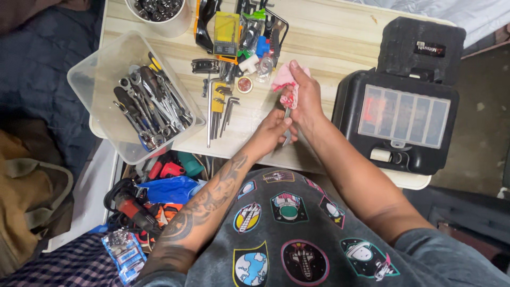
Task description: The person wipes different wrenches and tools with a pink cloth and places them back into a container and a tool box.
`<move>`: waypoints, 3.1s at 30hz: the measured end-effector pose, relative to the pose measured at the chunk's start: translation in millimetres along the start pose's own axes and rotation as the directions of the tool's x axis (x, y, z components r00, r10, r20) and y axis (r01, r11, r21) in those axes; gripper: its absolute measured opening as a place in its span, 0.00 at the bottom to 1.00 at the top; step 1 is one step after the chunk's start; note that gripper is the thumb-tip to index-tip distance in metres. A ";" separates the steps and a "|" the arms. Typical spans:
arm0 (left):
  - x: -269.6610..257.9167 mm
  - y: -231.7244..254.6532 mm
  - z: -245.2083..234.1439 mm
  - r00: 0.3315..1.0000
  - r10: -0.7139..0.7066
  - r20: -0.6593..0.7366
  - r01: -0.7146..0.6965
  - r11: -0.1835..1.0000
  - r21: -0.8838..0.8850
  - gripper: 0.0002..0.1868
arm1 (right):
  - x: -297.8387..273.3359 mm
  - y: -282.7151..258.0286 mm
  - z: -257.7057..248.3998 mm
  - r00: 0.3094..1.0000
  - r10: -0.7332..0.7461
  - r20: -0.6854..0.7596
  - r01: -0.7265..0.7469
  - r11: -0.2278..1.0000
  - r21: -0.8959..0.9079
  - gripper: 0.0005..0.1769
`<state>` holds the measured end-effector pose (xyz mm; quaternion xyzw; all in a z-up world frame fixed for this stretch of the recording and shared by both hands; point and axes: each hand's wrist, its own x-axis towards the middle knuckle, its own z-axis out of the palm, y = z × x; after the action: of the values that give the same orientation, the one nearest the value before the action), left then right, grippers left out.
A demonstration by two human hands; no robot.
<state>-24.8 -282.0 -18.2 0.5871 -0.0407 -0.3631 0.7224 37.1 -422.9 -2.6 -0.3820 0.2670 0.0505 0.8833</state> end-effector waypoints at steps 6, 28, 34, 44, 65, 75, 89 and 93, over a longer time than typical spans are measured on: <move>-3.5 5.3 -2.5 0.995 0.080 -0.057 -0.078 0.996 0.046 0.20 | -2.0 -0.2 7.5 0.980 -0.193 -0.049 0.186 0.975 -0.118 0.09; -37.6 52.3 -13.4 0.996 -0.036 -0.082 0.066 0.916 0.396 0.15 | -30.8 -14.7 4.8 0.448 -0.265 0.854 0.808 -0.289 -0.513 0.21; -34.4 40.4 -13.6 0.951 0.308 -0.021 -0.175 0.593 0.786 0.09 | -5.4 -1.3 -20.5 0.763 -0.431 0.481 0.561 0.074 -0.824 0.23; -46.2 45.7 -9.8 0.977 0.079 -0.198 -0.030 0.971 0.239 0.10 | 14.1 -49.7 -33.4 0.988 -0.096 -0.117 0.072 0.978 -0.196 0.32; -18.9 23.9 -37.8 0.899 0.267 -0.347 0.084 0.672 0.736 0.10 | -26.9 29.3 -9.7 0.962 -0.075 0.264 0.205 0.835 -0.511 0.12; -30.3 72.1 -21.5 0.870 0.493 0.027 -0.132 0.179 0.975 0.22 | -46.2 16.6 -16.1 0.824 0.231 0.517 0.567 -0.329 -0.756 0.21; -26.3 34.3 -27.3 0.932 0.255 -0.259 0.083 0.545 0.835 0.26 | -27.4 4.0 -37.9 0.893 -0.340 0.294 0.339 0.082 -0.937 0.24; -38.6 20.1 -26.8 0.868 0.445 -0.220 -0.119 0.617 0.778 0.14 | 10.0 -24.6 -57.6 0.741 -0.666 0.080 0.515 0.489 -0.704 0.20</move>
<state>-30.5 -237.1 5.4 0.8747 -0.1334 -0.0682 0.4609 27.9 -481.7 -24.3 -0.7511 0.1685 -0.2016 0.6056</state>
